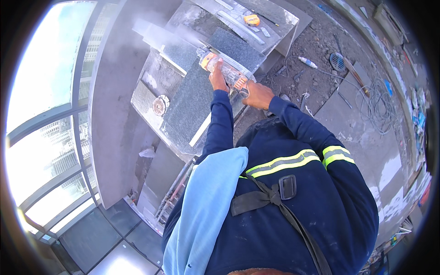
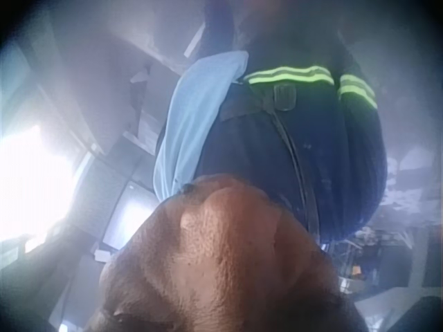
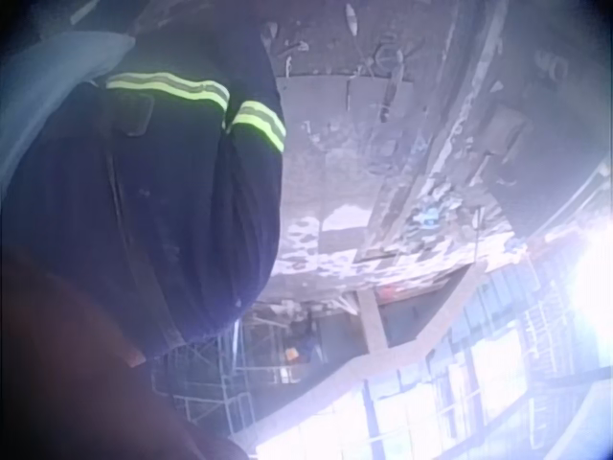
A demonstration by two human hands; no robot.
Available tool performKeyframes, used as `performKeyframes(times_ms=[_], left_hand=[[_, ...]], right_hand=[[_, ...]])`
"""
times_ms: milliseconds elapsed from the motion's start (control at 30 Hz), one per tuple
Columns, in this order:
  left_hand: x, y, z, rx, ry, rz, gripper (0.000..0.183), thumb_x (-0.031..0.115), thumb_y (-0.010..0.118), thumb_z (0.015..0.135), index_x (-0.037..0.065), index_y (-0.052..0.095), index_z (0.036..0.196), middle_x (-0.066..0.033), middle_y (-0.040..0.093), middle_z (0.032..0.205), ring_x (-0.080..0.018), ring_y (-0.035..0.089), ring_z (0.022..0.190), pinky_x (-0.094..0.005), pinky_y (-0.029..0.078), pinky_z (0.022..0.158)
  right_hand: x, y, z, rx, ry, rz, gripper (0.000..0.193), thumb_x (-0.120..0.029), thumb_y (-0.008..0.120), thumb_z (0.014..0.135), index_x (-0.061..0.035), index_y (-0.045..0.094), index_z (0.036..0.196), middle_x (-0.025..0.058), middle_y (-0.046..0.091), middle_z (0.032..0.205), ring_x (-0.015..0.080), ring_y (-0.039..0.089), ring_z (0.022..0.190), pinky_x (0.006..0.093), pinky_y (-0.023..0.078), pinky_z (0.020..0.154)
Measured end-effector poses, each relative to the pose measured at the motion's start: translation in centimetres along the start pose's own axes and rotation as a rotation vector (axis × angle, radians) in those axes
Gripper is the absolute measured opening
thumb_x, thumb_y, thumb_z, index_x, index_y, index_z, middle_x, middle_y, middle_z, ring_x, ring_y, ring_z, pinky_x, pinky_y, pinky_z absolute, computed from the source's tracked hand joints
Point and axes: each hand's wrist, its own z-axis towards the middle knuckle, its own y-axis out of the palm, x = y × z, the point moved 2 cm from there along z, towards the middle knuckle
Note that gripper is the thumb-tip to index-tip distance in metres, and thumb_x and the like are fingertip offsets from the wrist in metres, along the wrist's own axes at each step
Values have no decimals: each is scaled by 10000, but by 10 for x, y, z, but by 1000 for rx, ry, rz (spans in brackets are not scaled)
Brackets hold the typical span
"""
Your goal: The person measures a stone tile with a tape measure, then uses an angle grinder to cut along a marked line. The person repositions the tile and continues cutting to complete the shape.
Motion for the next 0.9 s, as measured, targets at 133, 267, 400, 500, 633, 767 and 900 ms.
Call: performKeyframes(times_ms=[133,267,400,500,633,767,900], left_hand=[[5,1,11,37,-45,1,481,234,782,885,-61,630,1233,-112,696,1054,-231,710,859,-393,590,778],[12,2,18,54,-20,19,491,241,783,879,-67,626,1227,-118,696,1049,-242,716,850,-407,599,758],[10,3,12,46,-25,27,486,243,783,883,-63,629,1227,-114,698,1052,-239,717,857,-400,598,765],[2,1,2,19,-4,12,475,244,781,891,-57,635,1227,-108,699,1056,-228,713,871,-385,590,780],[-5,-1,-1,3,-16,0,463,244,780,900,-54,641,1227,-102,699,1062,-218,709,888,-369,579,795],[-2,0,4,13,-4,9,480,242,785,882,-63,637,1222,-112,698,1052,-227,712,883,-377,583,790],[9,-2,5,71,-46,37,502,243,785,866,-75,631,1222,-124,698,1047,-241,716,869,-385,587,794]], right_hand=[[-3,2,14,20,-32,4,615,-323,769,757,53,591,1208,292,714,1067,446,698,1035,491,535,901],[-7,3,27,22,-71,6,632,-324,776,753,52,584,1223,292,713,1072,441,703,1021,483,538,892],[-5,2,19,-6,-22,39,629,-325,773,755,50,583,1223,286,717,1062,434,710,1004,480,542,880],[-1,2,4,38,-38,6,617,-318,768,754,44,588,1219,282,722,1038,428,717,984,480,545,870],[3,3,-3,29,-21,1,611,-301,757,754,48,581,1225,281,724,1018,425,720,965,481,547,856],[3,2,3,20,-34,11,602,-294,749,756,55,581,1216,265,731,963,402,736,877,469,558,819],[-2,8,16,-10,-27,35,598,-294,748,757,55,581,1213,240,735,896,371,743,764,456,565,779]])
